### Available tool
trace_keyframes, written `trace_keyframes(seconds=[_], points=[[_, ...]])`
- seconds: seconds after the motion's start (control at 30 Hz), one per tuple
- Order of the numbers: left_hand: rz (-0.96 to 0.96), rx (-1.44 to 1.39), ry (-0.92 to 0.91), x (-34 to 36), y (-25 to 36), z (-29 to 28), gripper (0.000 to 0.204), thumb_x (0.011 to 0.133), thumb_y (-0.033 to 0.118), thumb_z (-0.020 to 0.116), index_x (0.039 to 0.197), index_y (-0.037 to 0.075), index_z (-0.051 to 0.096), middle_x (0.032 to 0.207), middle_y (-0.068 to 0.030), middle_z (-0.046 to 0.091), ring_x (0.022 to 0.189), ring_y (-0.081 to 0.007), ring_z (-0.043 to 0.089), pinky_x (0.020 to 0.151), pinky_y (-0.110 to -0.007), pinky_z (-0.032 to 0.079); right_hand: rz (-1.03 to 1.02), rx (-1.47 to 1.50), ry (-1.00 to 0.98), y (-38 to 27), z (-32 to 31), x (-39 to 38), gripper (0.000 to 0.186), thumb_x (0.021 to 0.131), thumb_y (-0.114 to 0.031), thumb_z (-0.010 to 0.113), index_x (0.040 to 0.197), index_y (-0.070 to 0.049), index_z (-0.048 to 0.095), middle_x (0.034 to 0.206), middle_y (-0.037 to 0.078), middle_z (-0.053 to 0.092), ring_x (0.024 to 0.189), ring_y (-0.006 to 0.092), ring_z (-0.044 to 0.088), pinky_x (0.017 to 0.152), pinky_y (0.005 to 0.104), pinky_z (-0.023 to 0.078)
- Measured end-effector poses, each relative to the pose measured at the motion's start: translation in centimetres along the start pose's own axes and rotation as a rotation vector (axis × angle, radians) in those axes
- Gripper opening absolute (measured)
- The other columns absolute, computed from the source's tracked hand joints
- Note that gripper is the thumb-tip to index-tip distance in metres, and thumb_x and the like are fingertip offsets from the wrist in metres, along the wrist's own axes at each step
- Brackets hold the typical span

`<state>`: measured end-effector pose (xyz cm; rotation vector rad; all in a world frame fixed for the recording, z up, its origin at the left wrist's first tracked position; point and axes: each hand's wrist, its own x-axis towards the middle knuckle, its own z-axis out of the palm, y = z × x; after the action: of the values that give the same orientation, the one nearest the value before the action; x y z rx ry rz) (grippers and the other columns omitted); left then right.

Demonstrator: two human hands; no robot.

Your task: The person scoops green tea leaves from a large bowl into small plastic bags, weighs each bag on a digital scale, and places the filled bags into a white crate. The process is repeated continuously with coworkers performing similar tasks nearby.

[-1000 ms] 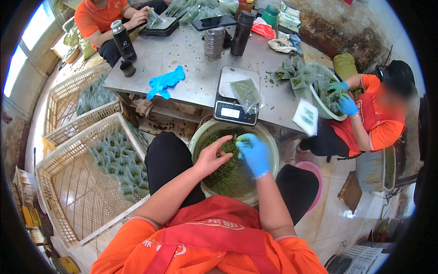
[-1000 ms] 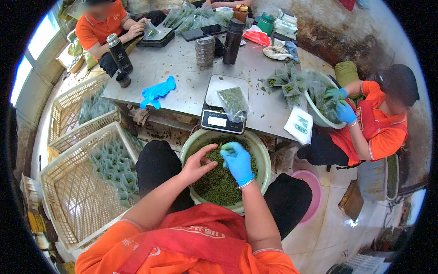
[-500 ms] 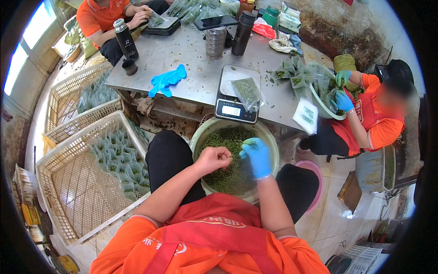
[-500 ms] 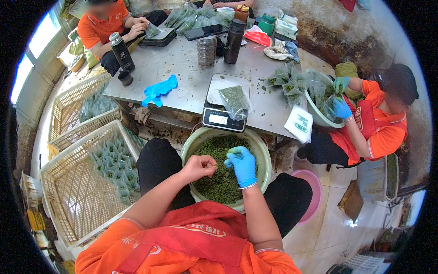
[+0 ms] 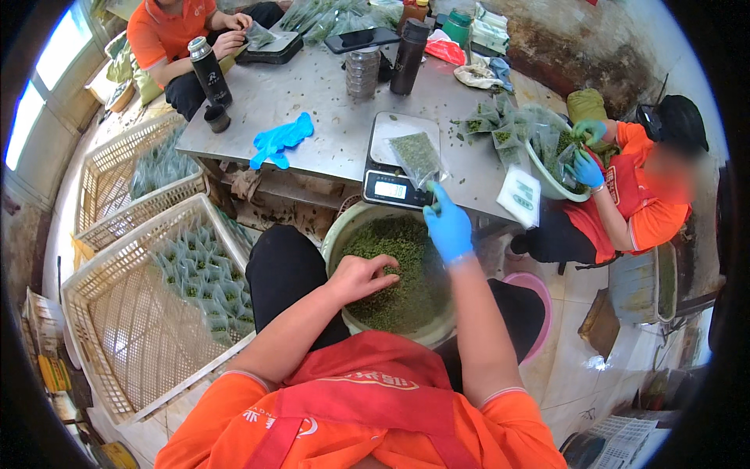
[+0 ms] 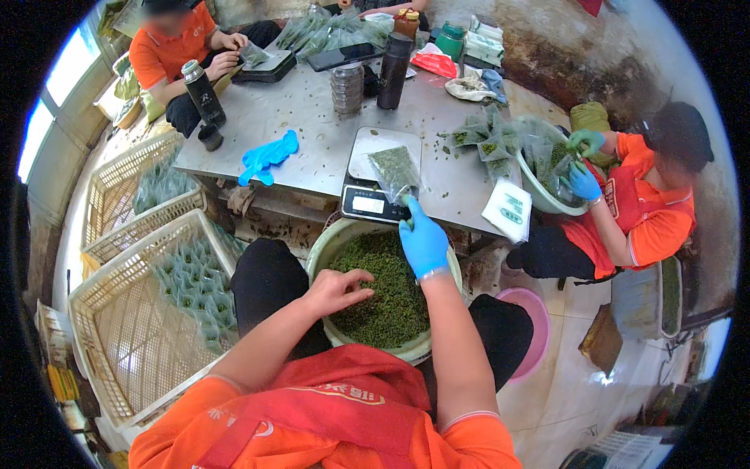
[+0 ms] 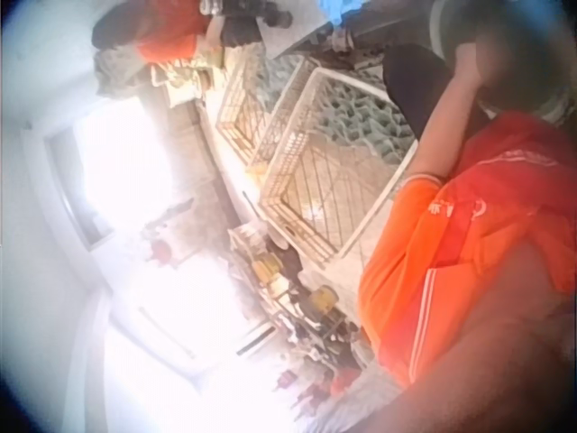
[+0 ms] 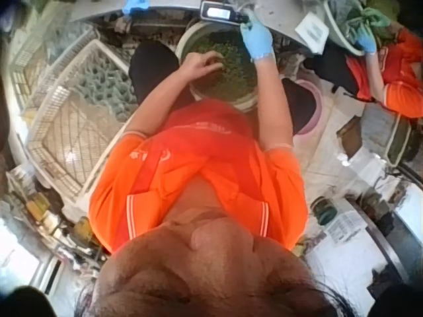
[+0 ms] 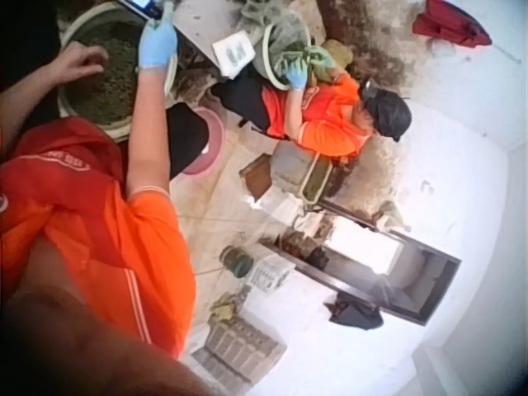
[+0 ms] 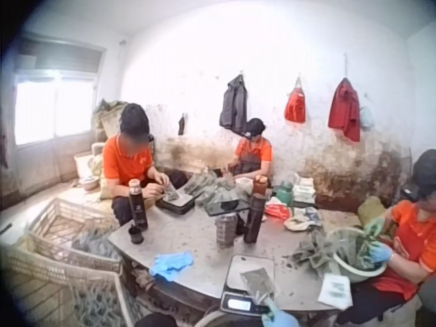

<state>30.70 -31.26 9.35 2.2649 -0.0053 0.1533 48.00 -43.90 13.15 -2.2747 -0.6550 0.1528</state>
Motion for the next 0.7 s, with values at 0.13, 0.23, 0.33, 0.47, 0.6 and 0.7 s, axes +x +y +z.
trace_keyframes(seconds=[0.13,0.23,0.33,0.47,0.6,0.7], points=[[-0.013,0.003,0.036,0.1,-0.2,0.0,0.027,0.081,0.035,0.062,0.098,0.013,0.060,0.062,-0.0058,0.061,0.057,-0.0251,0.061,0.052,-0.034,0.047,-0.056,-0.226,-0.024,0.4,0.3,2.9,0.037,0.080,-0.017,0.058,0.117,-0.019,0.053,0.080,0.013,0.064,0.074,0.0327,0.061,0.066,0.0434,0.047],[-0.020,0.012,0.031,0.1,-0.3,0.1,0.027,0.082,0.034,0.061,0.098,0.013,0.060,0.063,-0.0060,0.061,0.058,-0.0256,0.061,0.053,-0.035,0.048,-0.006,-0.021,0.018,2.3,0.6,1.4,0.021,0.079,-0.020,0.062,0.098,-0.011,0.061,0.075,0.012,0.063,0.067,0.0284,0.061,0.060,0.0384,0.048],[0.007,0.024,0.056,0.2,-0.6,0.4,0.026,0.082,0.033,0.062,0.099,0.013,0.060,0.064,-0.0064,0.062,0.059,-0.0257,0.062,0.053,-0.035,0.048,0.178,0.273,-0.063,1.5,-0.1,-1.7,0.016,0.079,-0.021,0.066,0.087,-0.007,0.063,0.067,0.008,0.061,0.052,0.0166,0.057,0.050,0.0299,0.046],[-0.001,0.019,0.047,0.2,-0.5,0.4,0.026,0.081,0.031,0.062,0.100,0.013,0.061,0.066,-0.0072,0.063,0.060,-0.0253,0.062,0.054,-0.035,0.049,0.149,0.295,-0.161,0.9,-0.5,-2.7,0.018,0.079,-0.021,0.067,0.090,-0.007,0.064,0.064,0.006,0.059,0.048,0.0100,0.053,0.046,0.0262,0.044],[0.004,0.024,0.065,0.0,-0.4,0.3,0.024,0.083,0.033,0.060,0.097,0.013,0.060,0.065,-0.0065,0.062,0.059,-0.0258,0.062,0.053,-0.036,0.048,0.016,0.132,0.092,0.9,0.1,-1.0,0.034,0.078,-0.018,0.065,0.111,-0.015,0.060,0.067,0.009,0.059,0.057,0.0206,0.057,0.055,0.0327,0.047],[0.012,0.023,0.094,0.1,-0.8,0.4,0.025,0.083,0.033,0.060,0.097,0.013,0.060,0.064,-0.0063,0.062,0.059,-0.0253,0.062,0.053,-0.036,0.048,0.055,0.011,0.023,0.6,0.2,1.5,0.046,0.077,-0.018,0.064,0.122,-0.020,0.052,0.071,0.012,0.060,0.064,0.0277,0.059,0.061,0.0367,0.047]])
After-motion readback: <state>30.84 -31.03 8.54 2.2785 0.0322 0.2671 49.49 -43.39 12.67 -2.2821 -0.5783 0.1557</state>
